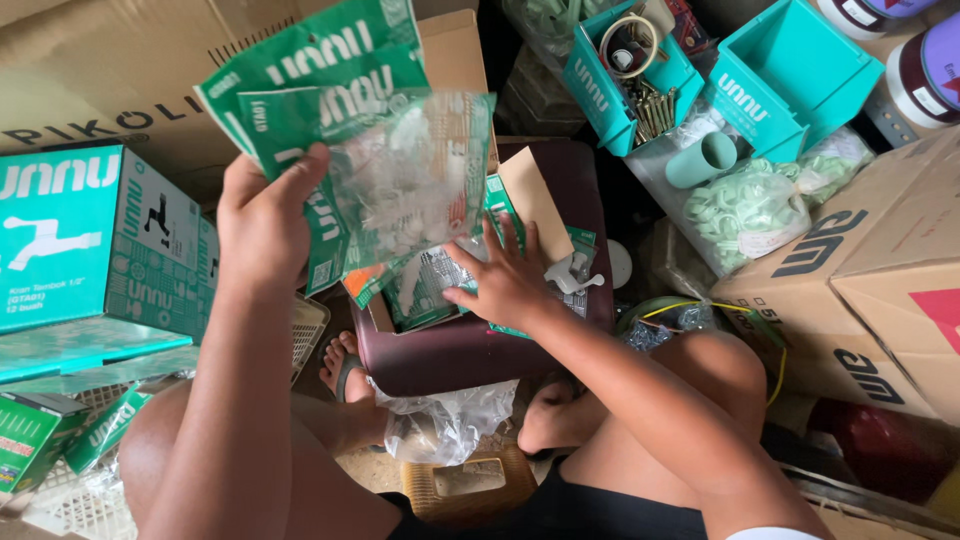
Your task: The person unboxes and sorts various plumbing fixtures and hardware components, removing them from plastic bags and placing them into boxes or containers.
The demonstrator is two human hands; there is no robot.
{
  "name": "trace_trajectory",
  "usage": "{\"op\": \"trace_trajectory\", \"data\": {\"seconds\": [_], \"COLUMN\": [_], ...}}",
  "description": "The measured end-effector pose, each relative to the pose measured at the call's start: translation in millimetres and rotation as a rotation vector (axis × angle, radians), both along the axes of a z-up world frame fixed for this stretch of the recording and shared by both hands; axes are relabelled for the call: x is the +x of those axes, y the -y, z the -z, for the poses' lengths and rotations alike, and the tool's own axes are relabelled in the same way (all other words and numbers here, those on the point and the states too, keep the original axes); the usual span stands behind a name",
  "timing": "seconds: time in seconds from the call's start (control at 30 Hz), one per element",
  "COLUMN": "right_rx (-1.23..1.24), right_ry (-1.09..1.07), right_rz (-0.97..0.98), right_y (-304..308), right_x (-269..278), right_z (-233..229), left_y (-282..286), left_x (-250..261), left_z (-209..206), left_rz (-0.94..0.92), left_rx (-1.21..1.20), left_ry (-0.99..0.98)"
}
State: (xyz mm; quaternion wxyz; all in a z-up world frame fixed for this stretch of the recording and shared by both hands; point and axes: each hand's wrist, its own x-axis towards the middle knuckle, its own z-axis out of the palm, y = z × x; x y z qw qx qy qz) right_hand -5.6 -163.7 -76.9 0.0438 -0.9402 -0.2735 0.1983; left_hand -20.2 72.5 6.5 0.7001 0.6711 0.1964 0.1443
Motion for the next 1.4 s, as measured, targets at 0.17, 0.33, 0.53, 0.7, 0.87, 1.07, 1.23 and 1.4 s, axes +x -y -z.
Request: {"op": "trace_trajectory", "data": {"seconds": [0.17, 0.33, 0.53, 0.7, 0.87, 1.07, 1.23, 1.4], "right_rx": [0.097, 0.257, 0.993, 1.014, 0.641, 0.704, 1.038, 1.100], "right_ry": [0.052, -0.140, -0.692, -0.728, -0.423, -0.408, -0.477, -0.810], "right_rz": [0.063, 0.089, 0.385, 0.434, 0.561, 0.725, 0.856, 0.993], "right_y": [-2, 26, 46, 40, 44, 48, 51, 59], "right_x": [3, 28, 49, 48, 50, 56, 59, 57], "right_z": [23, -26, -23, -22, -21, 4, 20, 57], "left_y": [16, 27, 28, 12, 69, 57, 48, 80], "left_x": [7, 6, 5, 17, 0, 7, 5, -8], "left_z": [2, -5, 7, 118, 34, 116, 142, 118], "left_rz": [0.037, -0.028, -0.090, -0.018, -0.033, -0.305, -0.603, -0.646], "left_rx": [-0.023, -0.128, -0.255, -0.255, -0.528, -0.535, -0.681, -1.022], "left_ry": [-0.081, -0.159, -0.179, -0.338, -0.273, -0.193, -0.026, -0.035]}}
